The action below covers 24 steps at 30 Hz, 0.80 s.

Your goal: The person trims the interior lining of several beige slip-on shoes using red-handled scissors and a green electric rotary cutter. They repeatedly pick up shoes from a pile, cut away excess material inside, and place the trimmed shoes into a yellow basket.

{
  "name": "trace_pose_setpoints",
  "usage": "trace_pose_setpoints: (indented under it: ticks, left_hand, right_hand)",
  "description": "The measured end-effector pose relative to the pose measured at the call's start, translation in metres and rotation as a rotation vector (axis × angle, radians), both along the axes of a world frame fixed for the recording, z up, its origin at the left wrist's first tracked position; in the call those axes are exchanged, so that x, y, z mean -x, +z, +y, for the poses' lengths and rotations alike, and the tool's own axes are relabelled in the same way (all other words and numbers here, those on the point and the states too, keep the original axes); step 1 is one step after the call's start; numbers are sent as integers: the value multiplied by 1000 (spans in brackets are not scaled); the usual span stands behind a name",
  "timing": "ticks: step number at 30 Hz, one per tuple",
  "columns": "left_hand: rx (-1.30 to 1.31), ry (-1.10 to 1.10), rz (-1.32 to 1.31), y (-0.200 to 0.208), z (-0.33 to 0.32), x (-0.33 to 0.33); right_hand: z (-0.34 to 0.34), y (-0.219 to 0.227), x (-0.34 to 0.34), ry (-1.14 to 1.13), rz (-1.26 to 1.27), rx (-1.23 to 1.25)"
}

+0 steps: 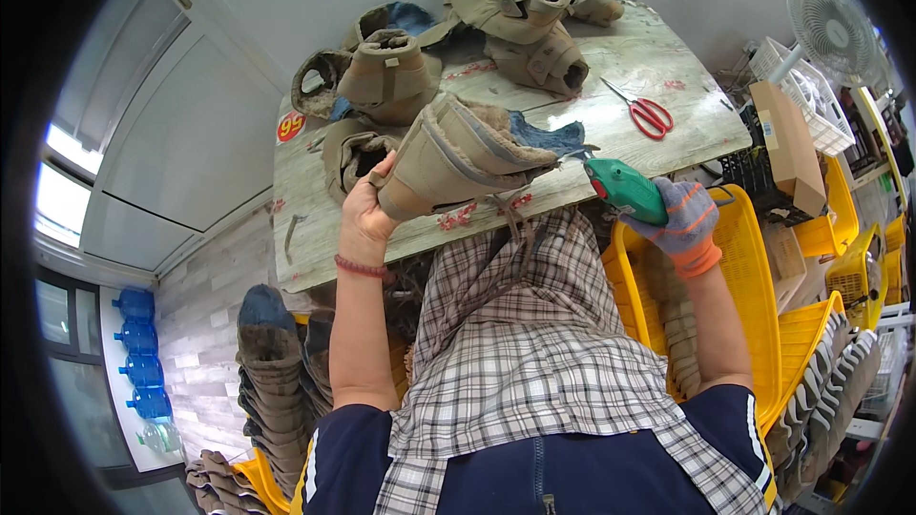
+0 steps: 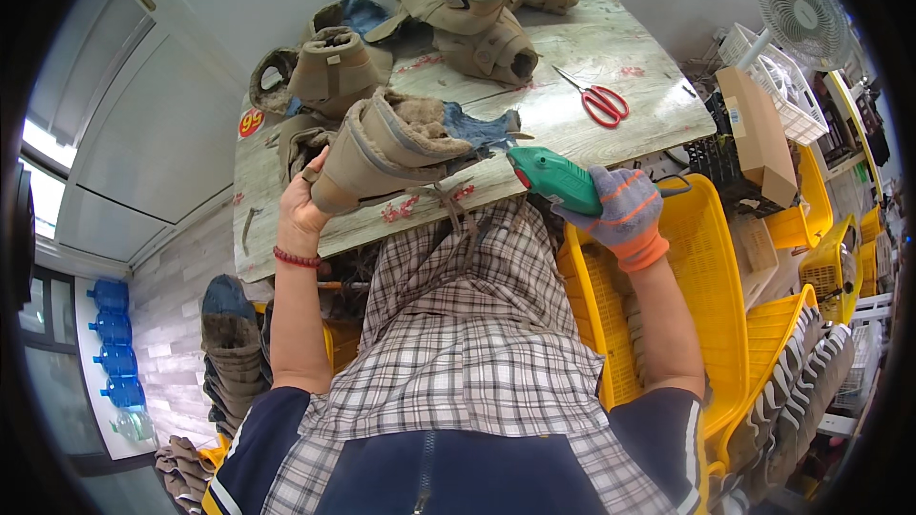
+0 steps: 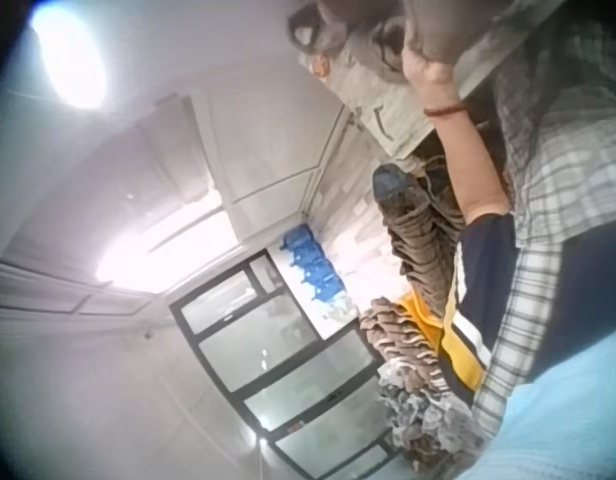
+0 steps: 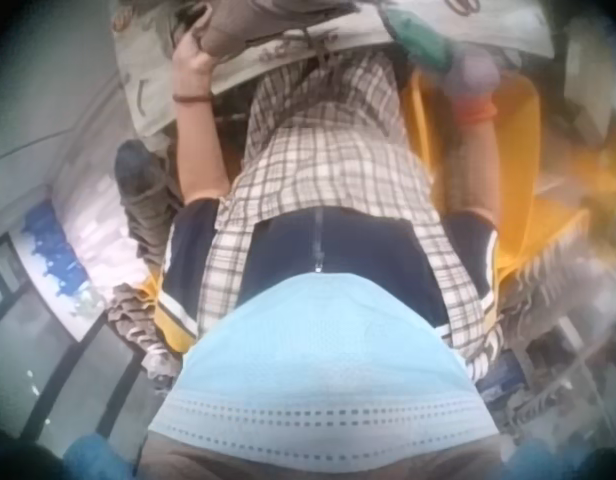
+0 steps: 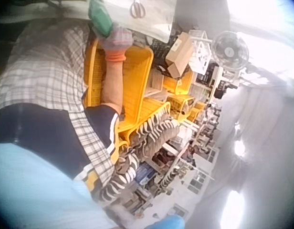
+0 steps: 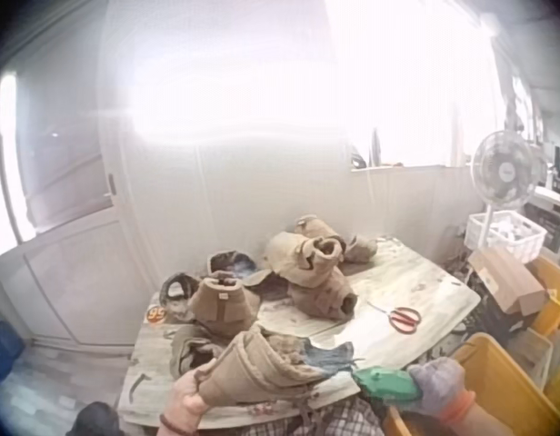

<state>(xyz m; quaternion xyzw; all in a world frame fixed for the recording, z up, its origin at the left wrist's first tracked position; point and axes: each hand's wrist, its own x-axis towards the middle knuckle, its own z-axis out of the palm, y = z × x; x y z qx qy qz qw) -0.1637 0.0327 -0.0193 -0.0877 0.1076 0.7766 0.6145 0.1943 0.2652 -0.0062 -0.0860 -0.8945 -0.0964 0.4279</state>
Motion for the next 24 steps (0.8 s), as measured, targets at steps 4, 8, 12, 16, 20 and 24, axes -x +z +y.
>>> trace_pose_setpoints:
  ticks: [4,8,12,16,20,24]
  left_hand:
    - [27,0,37,-11,3,6]
    - [72,47,42,-6,5,-5]
    - [93,46,52,-1,7,-11]
    - [94,49,42,-5,9,-12]
    - [44,53,-59,-9,8,-12]
    - [-48,113,33,13,3,-39]
  right_hand:
    - [1,-2,-3,-2,-62,36]
    - [-4,-1,3,18,-4,44]
    - [-6,-2,5,8,-49,126]
    - [-12,3,10,5,-56,163]
    - [-15,0,16,39,40,184]
    - [-20,5,16,20,-8,253]
